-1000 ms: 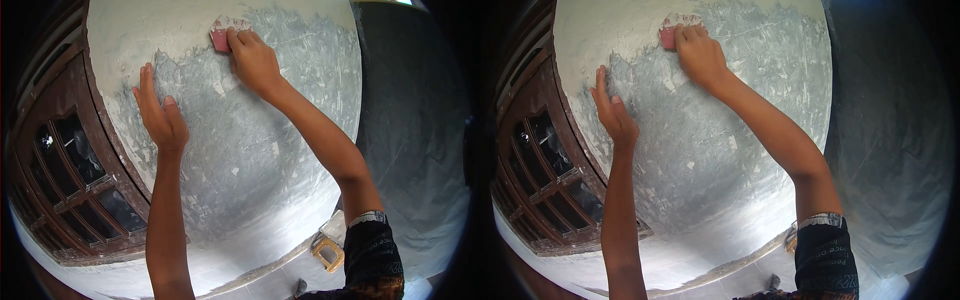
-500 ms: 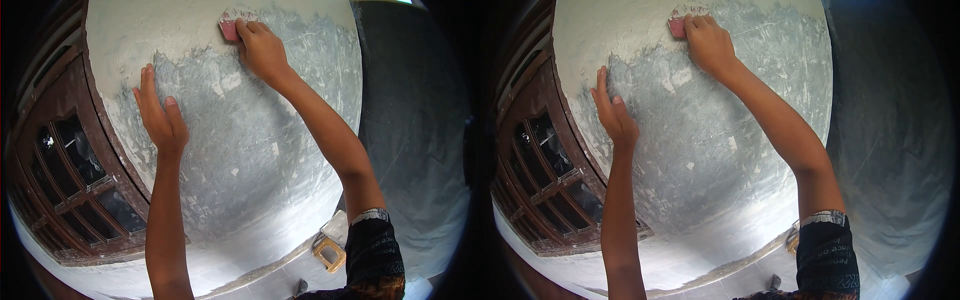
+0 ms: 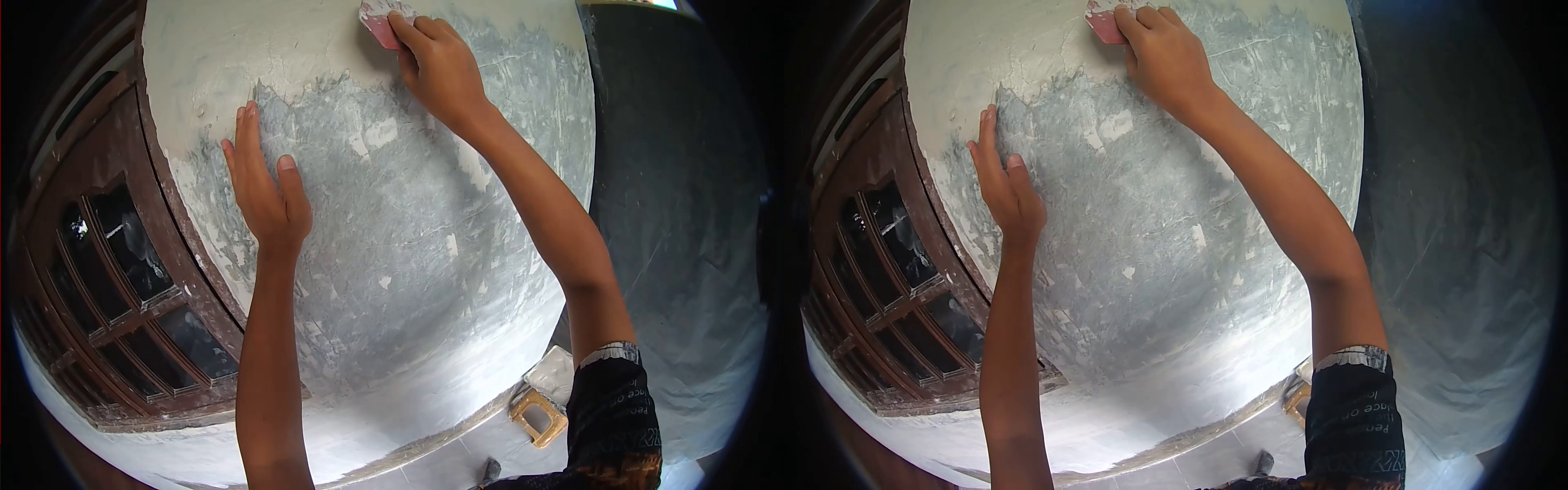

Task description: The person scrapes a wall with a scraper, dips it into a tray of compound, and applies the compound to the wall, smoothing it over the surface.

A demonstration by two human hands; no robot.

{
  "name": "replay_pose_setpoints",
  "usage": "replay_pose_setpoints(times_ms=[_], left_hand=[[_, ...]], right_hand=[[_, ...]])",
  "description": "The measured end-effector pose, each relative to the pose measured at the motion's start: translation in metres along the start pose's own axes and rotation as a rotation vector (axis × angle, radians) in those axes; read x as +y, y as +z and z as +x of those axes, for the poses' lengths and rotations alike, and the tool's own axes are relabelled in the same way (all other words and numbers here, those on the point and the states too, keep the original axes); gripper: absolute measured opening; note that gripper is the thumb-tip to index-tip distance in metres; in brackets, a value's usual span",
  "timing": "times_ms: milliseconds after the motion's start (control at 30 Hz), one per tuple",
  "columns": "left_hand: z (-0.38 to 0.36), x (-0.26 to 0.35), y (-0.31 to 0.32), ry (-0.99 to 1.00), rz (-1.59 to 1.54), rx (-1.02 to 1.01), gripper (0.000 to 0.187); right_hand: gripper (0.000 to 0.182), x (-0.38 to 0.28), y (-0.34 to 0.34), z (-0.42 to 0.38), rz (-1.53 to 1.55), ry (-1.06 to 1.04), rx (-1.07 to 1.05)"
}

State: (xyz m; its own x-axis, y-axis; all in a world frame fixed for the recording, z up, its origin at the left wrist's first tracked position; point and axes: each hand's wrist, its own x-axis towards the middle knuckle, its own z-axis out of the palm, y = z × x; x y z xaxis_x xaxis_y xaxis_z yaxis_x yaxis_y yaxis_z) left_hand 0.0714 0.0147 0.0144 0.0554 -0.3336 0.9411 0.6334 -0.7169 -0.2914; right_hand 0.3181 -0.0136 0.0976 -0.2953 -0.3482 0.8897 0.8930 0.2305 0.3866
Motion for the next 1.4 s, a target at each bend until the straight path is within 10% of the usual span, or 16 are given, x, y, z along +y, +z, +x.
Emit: replay_pose_setpoints(times_ms=[600,800,1100,1400], left_hand=[[0.0,0.001,-0.002,0.006,-0.02,-0.011,0.057],[-0.002,0.001,0.001,-0.002,-0.004,-0.009,0.056],[0.0,0.001,0.0,-0.016,-0.024,0.004,0.056],[0.0,0.0,-0.001,-0.001,-0.01,0.004,0.056]], right_hand=[[0.048,-0.081,-0.031,-0.077,0.184,-0.03,-0.297],[0.033,-0.043,-0.005,-0.001,0.087,-0.024,0.047],[0.057,-0.086,-0.018,-0.074,0.126,-0.015,-0.309],[0.039,-0.042,0.0,0.006,0.119,0.037,0.001]])
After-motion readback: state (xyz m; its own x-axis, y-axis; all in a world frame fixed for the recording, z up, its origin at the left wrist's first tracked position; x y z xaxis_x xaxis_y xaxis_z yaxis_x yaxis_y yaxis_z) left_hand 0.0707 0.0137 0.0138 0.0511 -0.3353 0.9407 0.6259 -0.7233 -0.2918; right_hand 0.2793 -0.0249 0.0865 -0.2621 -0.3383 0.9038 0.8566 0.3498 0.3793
